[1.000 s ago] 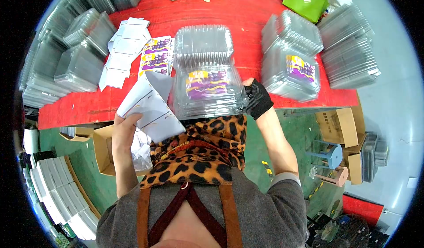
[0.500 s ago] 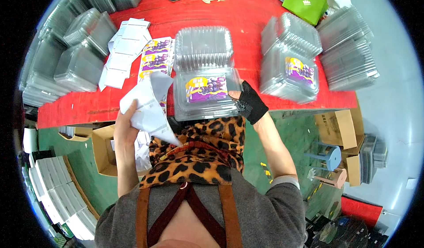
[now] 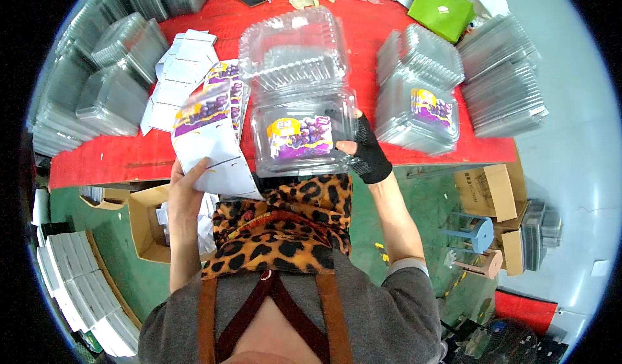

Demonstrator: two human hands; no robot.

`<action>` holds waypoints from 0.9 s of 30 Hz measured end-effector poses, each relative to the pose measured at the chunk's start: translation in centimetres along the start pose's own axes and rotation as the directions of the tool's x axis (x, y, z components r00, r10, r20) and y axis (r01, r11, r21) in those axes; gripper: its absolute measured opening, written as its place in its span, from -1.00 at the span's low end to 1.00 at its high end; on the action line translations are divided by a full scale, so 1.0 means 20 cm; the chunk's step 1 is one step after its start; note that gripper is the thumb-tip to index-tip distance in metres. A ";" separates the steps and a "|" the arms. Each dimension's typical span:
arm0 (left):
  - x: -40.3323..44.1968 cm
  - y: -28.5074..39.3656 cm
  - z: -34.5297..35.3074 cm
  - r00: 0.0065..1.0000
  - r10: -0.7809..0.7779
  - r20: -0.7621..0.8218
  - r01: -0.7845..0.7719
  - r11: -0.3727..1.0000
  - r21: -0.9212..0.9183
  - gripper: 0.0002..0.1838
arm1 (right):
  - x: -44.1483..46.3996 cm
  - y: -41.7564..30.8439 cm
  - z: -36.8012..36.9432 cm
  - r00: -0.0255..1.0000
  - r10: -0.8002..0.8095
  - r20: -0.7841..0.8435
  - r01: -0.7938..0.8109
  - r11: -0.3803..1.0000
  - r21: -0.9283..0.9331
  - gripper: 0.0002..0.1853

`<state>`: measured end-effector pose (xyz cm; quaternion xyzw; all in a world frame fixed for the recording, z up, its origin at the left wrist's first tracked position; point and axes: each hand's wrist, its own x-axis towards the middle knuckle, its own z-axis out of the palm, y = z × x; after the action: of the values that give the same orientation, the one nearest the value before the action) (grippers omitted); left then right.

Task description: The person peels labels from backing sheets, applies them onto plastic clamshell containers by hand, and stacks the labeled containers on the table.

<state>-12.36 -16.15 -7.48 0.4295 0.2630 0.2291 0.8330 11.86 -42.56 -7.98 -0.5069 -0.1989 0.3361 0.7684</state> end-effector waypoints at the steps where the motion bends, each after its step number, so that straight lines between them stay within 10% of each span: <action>1: 0.01 -0.01 -0.01 1.000 -0.008 0.009 0.008 1.000 0.003 -0.59 | 0.01 -0.02 -0.05 0.999 -0.037 -0.003 0.037 0.999 -0.006 -0.03; 5: -0.02 -0.04 -0.03 0.995 -0.039 0.089 0.038 0.999 0.013 -0.63 | 0.03 -0.18 -0.30 0.939 -0.214 -0.269 0.234 0.971 0.043 -0.14; 6: -0.02 -0.06 -0.05 0.993 -0.088 0.076 0.089 0.996 -0.002 -0.63 | 0.00 -0.26 -0.45 0.927 -0.353 -0.129 0.327 0.927 -0.185 -0.15; 7: -0.01 -0.07 -0.07 0.988 -0.138 0.065 0.139 0.990 -0.019 -0.62 | -0.04 -0.31 -0.55 0.861 -0.343 -0.376 0.280 0.936 -0.212 -0.11; 9: 0.00 -0.09 -0.08 0.970 -0.244 0.007 0.243 0.964 -0.104 -0.61 | -0.06 -0.56 -0.52 0.827 -0.510 -0.239 0.431 0.846 -0.315 -0.18; 13: 0.01 -0.03 0.02 0.941 -0.337 -0.020 0.333 0.938 -0.091 -0.66 | -0.15 -0.77 -0.97 0.893 -0.165 -0.418 0.188 0.982 0.014 -0.47; 16: 0.03 -0.09 -0.01 0.955 -0.293 0.041 0.291 0.956 0.036 -0.75 | -0.16 -0.85 -1.23 0.990 -0.019 -0.138 0.032 0.995 0.097 -0.61; 18: 0.03 -0.13 -0.04 0.966 -0.246 0.079 0.235 0.963 0.130 -0.77 | -0.14 -0.76 -1.23 0.860 -0.300 -0.412 0.225 0.949 -0.221 -0.63; 24: -0.04 -0.07 0.06 0.974 -0.059 0.218 -0.006 0.958 0.287 -0.72 | -0.21 -0.71 -1.32 0.744 -0.231 -0.627 0.082 0.963 -0.257 -0.62; 26: -0.06 -0.03 0.07 0.960 -0.031 0.279 -0.073 0.932 0.355 -0.71 | -0.20 -0.71 -1.23 0.506 -0.337 -0.794 -0.218 0.841 -0.495 -0.62; 27: -0.08 -0.01 0.09 0.957 -0.028 0.288 -0.085 0.924 0.373 -0.71 | -0.19 -0.68 -1.23 0.562 -0.648 -0.514 -0.396 0.336 -0.855 -0.63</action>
<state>-12.42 -18.27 -6.34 0.6157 0.1720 0.1209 0.7594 29.39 -64.74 -5.43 -0.9156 -0.0205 -0.1897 0.3539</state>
